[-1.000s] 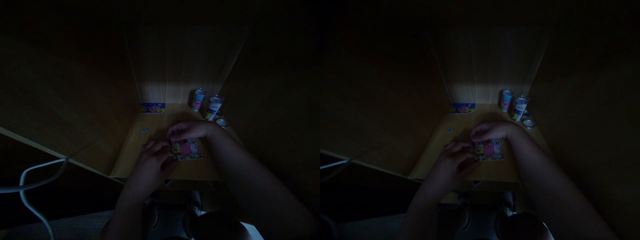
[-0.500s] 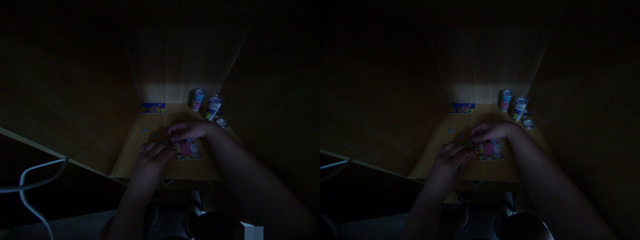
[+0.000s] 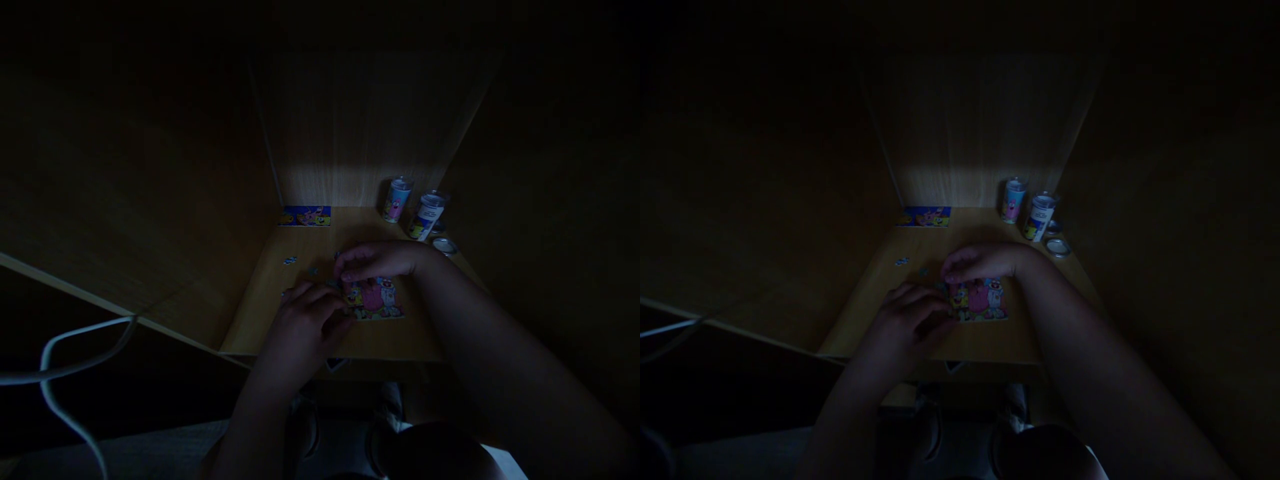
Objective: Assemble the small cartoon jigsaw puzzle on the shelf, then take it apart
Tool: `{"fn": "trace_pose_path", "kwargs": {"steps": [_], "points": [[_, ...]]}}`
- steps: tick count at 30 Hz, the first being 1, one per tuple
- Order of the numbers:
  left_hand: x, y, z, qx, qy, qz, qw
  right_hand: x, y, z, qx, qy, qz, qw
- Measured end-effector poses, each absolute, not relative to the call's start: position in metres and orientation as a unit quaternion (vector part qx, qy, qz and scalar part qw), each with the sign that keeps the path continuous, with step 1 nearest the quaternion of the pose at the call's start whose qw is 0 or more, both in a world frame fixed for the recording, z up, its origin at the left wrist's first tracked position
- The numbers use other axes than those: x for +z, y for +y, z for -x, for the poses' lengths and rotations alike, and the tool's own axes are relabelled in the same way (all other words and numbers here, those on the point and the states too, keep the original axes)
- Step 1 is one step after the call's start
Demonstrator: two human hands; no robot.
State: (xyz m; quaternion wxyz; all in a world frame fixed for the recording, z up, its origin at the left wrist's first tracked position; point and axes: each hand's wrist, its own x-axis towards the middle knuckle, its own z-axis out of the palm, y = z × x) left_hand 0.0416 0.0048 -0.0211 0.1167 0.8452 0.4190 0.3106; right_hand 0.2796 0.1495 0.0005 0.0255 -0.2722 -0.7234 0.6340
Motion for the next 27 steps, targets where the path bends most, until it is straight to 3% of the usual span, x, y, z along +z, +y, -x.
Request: {"fn": "trace_pose_path", "kwargs": {"steps": [27], "points": [[-0.0218, 0.0079, -0.0409, 0.322, 0.396, -0.849, 0.137, 0.0046, 0.1460, -0.2785, 0.634, -0.722, 0.277, 0.023]]}}
